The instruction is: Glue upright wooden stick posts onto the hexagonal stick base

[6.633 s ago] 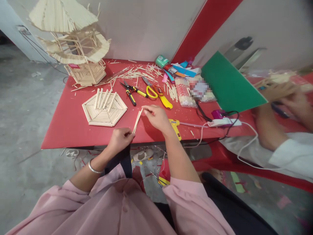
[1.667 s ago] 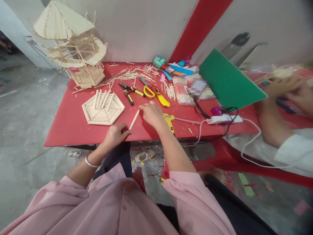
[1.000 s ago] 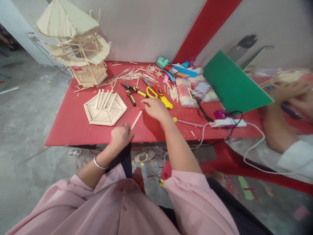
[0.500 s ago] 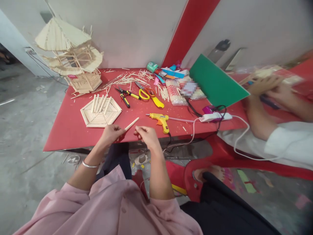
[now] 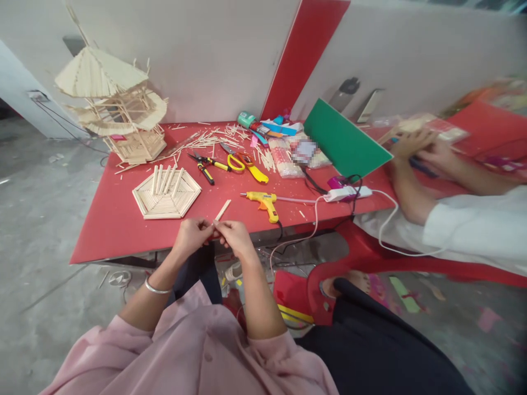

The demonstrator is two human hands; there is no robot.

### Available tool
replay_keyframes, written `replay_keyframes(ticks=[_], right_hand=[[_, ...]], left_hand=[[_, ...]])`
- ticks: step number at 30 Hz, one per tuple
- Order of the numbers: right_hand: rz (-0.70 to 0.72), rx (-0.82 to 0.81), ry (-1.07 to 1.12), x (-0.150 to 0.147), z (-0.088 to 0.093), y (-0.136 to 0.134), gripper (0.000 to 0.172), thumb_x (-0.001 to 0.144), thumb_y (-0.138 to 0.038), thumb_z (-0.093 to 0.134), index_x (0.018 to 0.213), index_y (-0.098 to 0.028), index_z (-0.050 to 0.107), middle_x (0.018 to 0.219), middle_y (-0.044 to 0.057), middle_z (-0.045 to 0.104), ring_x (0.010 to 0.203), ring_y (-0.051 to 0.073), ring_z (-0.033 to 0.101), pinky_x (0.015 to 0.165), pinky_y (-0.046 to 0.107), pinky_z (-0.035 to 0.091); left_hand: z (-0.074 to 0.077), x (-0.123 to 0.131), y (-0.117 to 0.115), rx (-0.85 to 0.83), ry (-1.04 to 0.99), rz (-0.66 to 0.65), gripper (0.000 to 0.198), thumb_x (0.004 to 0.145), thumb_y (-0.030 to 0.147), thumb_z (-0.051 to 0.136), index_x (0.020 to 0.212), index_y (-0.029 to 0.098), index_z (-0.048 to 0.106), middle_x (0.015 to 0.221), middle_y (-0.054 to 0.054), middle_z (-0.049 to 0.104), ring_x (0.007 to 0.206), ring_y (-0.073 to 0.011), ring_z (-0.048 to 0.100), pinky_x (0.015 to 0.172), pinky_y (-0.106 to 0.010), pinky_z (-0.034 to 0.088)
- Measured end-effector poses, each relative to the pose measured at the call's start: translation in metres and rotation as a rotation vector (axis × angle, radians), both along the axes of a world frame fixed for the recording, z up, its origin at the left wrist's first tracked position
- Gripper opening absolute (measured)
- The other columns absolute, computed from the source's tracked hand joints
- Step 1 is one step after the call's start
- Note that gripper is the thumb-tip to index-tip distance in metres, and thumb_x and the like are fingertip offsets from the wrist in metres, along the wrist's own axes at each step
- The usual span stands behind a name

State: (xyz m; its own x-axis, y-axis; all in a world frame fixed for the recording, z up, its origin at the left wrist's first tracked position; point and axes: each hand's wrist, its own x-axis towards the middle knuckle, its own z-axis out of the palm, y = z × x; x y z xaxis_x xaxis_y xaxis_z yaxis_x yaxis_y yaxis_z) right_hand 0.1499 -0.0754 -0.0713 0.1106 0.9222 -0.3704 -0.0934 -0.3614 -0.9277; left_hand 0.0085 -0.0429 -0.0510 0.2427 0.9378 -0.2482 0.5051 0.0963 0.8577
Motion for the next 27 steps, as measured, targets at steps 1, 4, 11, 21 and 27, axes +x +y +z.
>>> replay_keyframes(ticks=[1,4,11,21,27], right_hand=[[-0.015,0.008,0.022,-0.001,0.0,-0.001,0.036,0.075,-0.051,0.071,0.068,-0.016,0.065,0.06,0.0,0.062,0.042,0.005,0.045,0.036,0.017,0.03],[-0.071,0.035,0.072,-0.005,-0.003,-0.001,0.036,0.072,-0.051,0.072,0.074,-0.016,0.065,0.057,-0.004,0.057,0.043,0.006,0.042,0.038,0.018,0.029],[-0.144,0.334,-0.251,-0.005,-0.001,0.001,0.032,0.08,-0.049,0.065,0.081,-0.017,0.071,0.074,0.003,0.07,0.069,0.016,0.061,0.065,0.025,0.048],[-0.061,0.548,-0.637,0.006,-0.005,0.004,0.025,0.091,-0.039,0.057,0.096,-0.021,0.073,0.086,0.006,0.067,0.076,0.017,0.063,0.074,0.028,0.051],[-0.049,0.58,-0.663,0.001,-0.015,0.008,0.022,0.092,-0.035,0.057,0.096,-0.02,0.071,0.086,0.005,0.066,0.077,0.017,0.062,0.077,0.03,0.052]], left_hand=[[-0.003,0.001,-0.001,0.036,-0.001,0.001,0.019,0.077,0.031,0.061,0.066,0.016,0.063,0.052,0.001,0.061,0.046,-0.0116,0.057,0.042,-0.019,0.04],[-0.011,0.002,-0.004,0.182,-0.019,0.0,0.02,0.079,0.033,0.061,0.069,0.016,0.064,0.057,0.0,0.063,0.053,-0.0126,0.059,0.049,-0.02,0.042],[-0.018,-0.002,-0.001,0.415,-0.038,-0.109,0.013,0.08,0.025,0.061,0.079,0.017,0.071,0.071,-0.003,0.07,0.063,-0.0133,0.059,0.06,-0.021,0.044],[0.018,-0.008,0.045,0.302,-0.45,-0.081,0.047,0.063,0.045,0.083,0.099,0.014,0.075,0.078,-0.002,0.059,0.063,-0.0105,0.05,0.058,-0.022,0.043],[0.031,0.004,0.047,0.388,-0.529,-0.052,0.038,0.069,0.049,0.079,0.083,0.014,0.074,0.068,-0.001,0.055,0.062,-0.011,0.048,0.057,-0.024,0.039]])
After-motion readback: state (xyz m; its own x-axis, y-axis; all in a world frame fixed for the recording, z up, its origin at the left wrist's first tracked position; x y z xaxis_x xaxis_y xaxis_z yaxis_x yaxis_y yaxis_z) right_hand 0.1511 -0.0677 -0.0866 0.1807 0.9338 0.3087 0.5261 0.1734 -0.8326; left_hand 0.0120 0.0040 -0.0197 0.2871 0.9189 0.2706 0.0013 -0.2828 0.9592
